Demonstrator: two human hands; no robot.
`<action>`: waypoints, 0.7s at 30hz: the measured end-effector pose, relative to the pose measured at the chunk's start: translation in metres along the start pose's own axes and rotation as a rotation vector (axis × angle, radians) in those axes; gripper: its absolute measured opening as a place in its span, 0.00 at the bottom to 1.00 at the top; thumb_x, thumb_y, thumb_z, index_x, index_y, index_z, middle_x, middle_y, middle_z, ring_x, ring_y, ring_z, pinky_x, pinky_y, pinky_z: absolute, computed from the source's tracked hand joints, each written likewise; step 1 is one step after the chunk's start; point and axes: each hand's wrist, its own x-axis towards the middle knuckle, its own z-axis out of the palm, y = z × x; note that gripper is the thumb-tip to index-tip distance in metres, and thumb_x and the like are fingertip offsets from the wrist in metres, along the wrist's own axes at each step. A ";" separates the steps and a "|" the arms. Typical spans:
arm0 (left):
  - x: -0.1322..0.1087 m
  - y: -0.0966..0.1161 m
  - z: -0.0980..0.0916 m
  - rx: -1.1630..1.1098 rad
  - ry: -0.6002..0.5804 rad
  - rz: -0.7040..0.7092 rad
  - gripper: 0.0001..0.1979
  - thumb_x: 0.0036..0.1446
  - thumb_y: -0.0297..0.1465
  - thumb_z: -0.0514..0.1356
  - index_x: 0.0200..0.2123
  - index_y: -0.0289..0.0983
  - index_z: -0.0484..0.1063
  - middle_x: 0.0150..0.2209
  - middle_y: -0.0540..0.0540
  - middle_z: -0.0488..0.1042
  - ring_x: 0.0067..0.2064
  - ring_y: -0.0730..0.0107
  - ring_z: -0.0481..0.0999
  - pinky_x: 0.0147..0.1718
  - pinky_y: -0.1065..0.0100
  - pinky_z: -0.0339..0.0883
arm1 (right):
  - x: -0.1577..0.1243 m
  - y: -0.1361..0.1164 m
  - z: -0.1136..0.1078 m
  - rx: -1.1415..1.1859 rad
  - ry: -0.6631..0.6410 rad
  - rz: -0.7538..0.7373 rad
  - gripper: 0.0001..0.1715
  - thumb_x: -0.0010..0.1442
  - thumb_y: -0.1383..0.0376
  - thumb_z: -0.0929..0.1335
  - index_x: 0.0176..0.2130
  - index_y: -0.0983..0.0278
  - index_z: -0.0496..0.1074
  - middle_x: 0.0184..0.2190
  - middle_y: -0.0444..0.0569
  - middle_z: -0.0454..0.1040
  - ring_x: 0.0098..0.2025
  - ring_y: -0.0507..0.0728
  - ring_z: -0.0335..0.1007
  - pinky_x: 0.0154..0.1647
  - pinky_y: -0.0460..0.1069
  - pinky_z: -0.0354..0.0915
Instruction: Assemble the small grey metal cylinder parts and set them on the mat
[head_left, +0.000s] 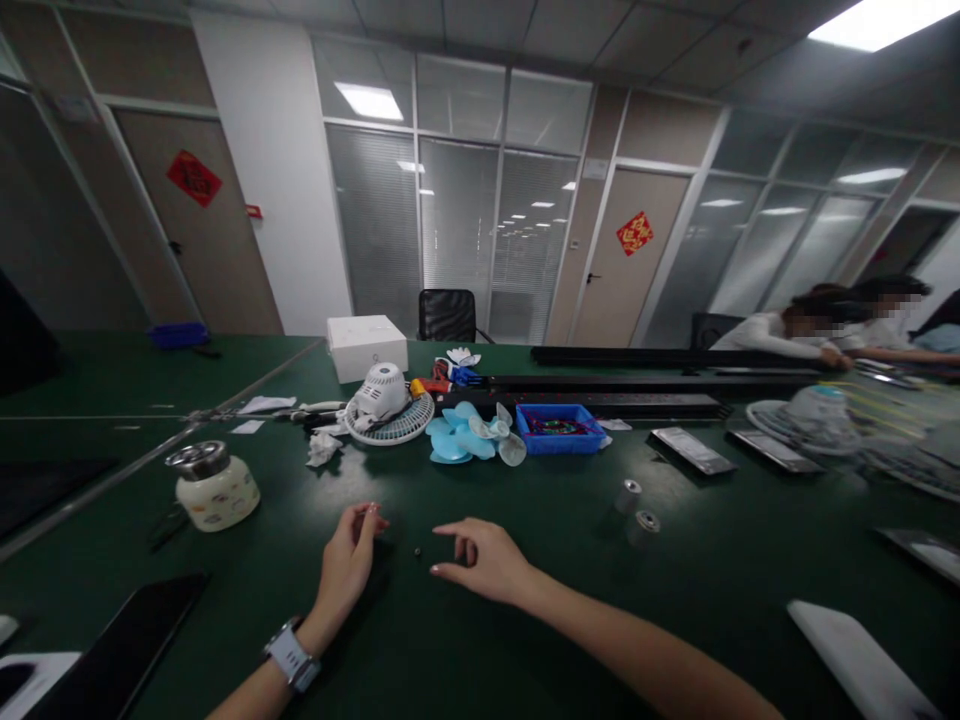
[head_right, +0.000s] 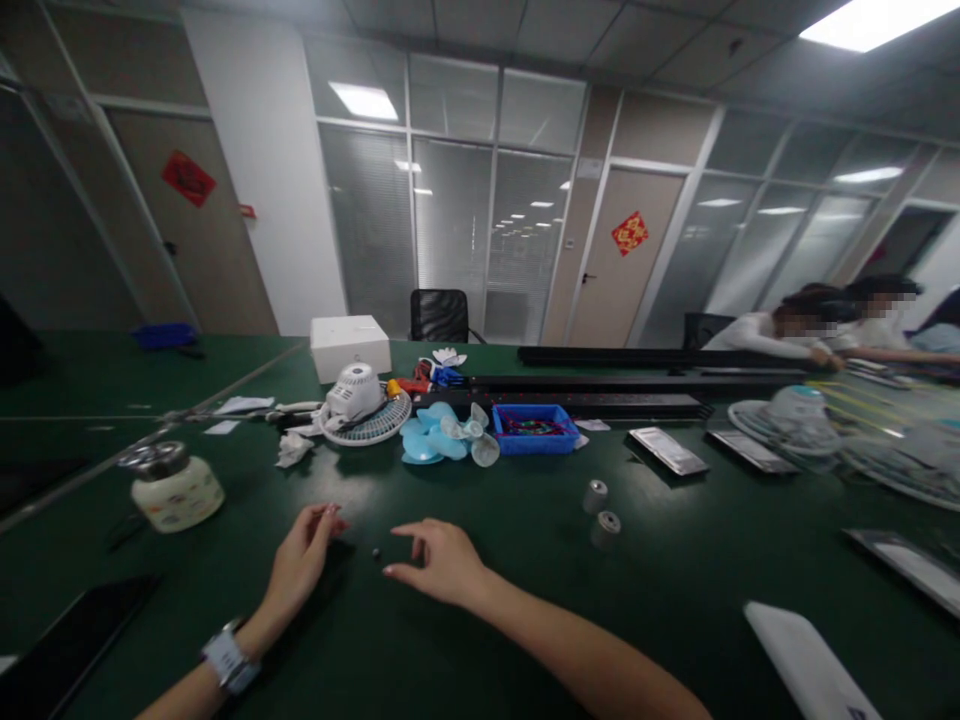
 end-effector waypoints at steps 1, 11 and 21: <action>0.000 0.000 0.000 -0.003 0.004 0.003 0.23 0.57 0.51 0.51 0.41 0.38 0.68 0.33 0.44 0.78 0.37 0.56 0.78 0.39 0.58 0.69 | 0.014 -0.002 0.013 -0.025 -0.001 -0.014 0.28 0.52 0.47 0.70 0.51 0.52 0.71 0.29 0.40 0.72 0.28 0.52 0.69 0.29 0.47 0.66; -0.002 0.005 0.000 -0.005 -0.035 0.015 0.21 0.57 0.49 0.51 0.41 0.39 0.67 0.32 0.46 0.78 0.37 0.57 0.78 0.38 0.60 0.68 | -0.017 0.004 -0.020 -0.060 0.144 -0.006 0.12 0.62 0.58 0.64 0.42 0.46 0.76 0.38 0.44 0.77 0.41 0.56 0.73 0.43 0.51 0.70; -0.002 0.007 0.002 0.003 -0.047 0.023 0.20 0.57 0.50 0.51 0.40 0.39 0.67 0.32 0.45 0.78 0.35 0.58 0.78 0.37 0.60 0.68 | -0.151 0.126 -0.147 -0.611 0.643 0.431 0.21 0.60 0.56 0.60 0.42 0.60 0.77 0.40 0.51 0.79 0.41 0.61 0.76 0.43 0.55 0.71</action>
